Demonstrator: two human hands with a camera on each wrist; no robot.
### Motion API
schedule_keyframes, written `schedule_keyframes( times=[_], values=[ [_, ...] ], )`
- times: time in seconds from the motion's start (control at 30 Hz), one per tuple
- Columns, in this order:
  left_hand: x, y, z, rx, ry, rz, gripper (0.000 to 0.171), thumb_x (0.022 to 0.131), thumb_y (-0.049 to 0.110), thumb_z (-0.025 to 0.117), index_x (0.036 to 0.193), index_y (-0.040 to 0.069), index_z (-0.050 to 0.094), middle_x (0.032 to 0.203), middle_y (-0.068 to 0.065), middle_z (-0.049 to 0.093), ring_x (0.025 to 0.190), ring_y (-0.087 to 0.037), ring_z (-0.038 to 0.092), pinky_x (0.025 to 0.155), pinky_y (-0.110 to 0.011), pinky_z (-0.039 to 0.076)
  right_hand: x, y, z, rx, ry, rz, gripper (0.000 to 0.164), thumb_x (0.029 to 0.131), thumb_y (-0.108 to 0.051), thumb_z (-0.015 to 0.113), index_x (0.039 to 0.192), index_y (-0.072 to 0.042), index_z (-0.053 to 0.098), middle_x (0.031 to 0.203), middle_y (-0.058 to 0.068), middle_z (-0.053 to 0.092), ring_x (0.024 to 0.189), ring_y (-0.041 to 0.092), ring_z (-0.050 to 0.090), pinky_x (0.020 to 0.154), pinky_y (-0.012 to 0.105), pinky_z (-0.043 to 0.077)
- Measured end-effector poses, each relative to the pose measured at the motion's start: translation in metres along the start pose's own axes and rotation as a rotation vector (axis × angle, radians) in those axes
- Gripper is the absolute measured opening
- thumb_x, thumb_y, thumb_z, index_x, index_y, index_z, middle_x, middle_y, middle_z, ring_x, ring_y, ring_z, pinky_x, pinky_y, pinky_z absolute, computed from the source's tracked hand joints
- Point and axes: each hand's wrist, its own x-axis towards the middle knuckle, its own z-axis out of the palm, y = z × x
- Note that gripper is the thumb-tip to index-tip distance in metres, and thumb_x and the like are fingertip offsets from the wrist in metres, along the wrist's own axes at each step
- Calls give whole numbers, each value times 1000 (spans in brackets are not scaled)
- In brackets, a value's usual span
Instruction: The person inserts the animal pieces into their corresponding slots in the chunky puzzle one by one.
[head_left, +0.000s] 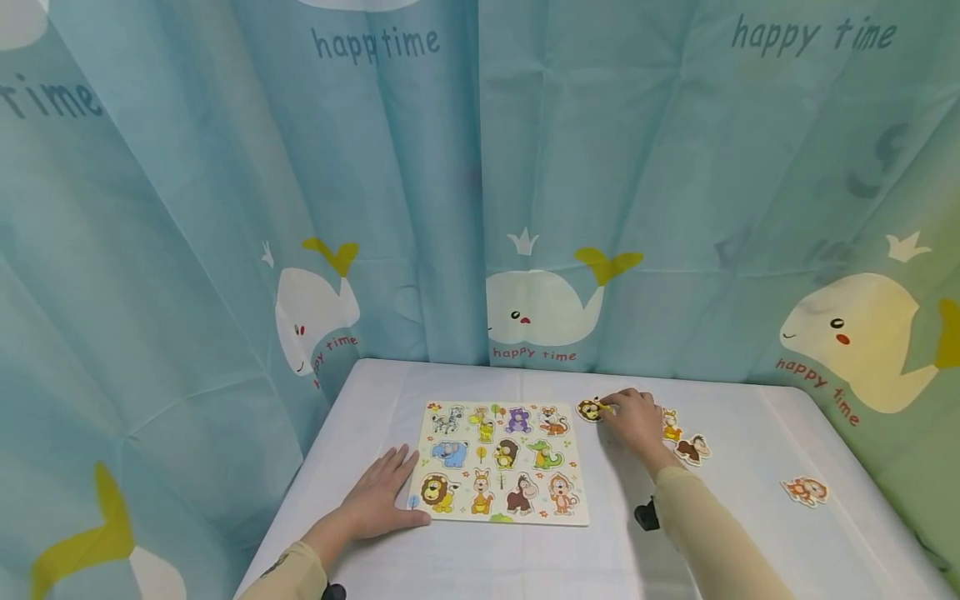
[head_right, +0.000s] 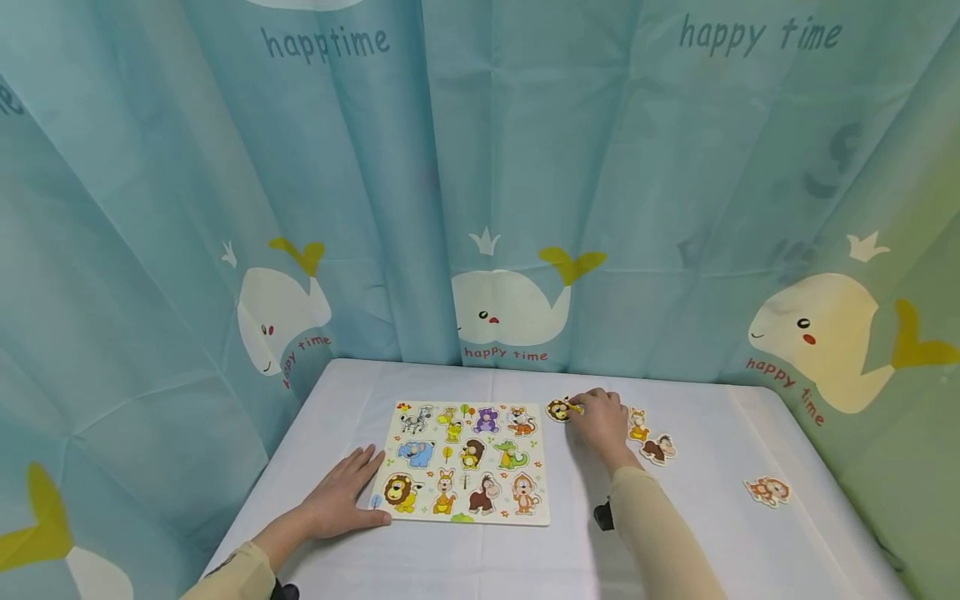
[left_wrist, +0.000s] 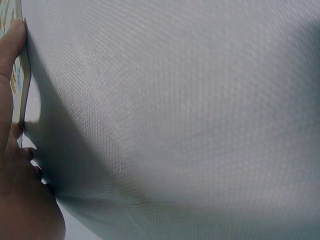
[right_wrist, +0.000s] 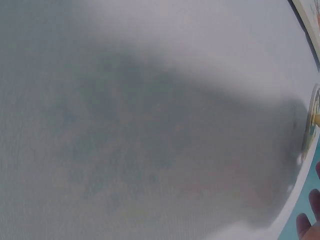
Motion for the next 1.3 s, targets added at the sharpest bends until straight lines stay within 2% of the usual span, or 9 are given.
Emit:
schedule_keyframes(
  times=[0.47, 1.0, 1.3],
  values=[
    [1, -2, 3, -4, -11, 11, 114, 77, 73, 74, 162, 11, 30, 169, -14, 21, 155, -37, 14, 124, -57, 15, 4, -2, 12, 55, -51, 67, 29, 100, -26, 66, 117, -4, 74, 135, 25, 55, 132, 49, 37, 105, 66, 33],
    [1, -1, 3, -13, -10, 11, 114, 77, 73, 74, 162, 11, 30, 169, -13, 20, 155, -36, 13, 124, -57, 15, 4, -4, 19, 86, -1, 96, 22, 101, -22, 65, 111, -5, 76, 131, 23, 57, 135, 48, 34, 110, 67, 28],
    [1, -1, -1, 3, -9, 14, 113, 78, 72, 73, 162, 10, 31, 169, -14, 21, 155, -37, 14, 124, -57, 16, 3, -6, 16, 81, 46, 73, 21, 100, -22, 67, 105, -4, 75, 129, 23, 58, 134, 47, 36, 110, 65, 28]
  ],
)
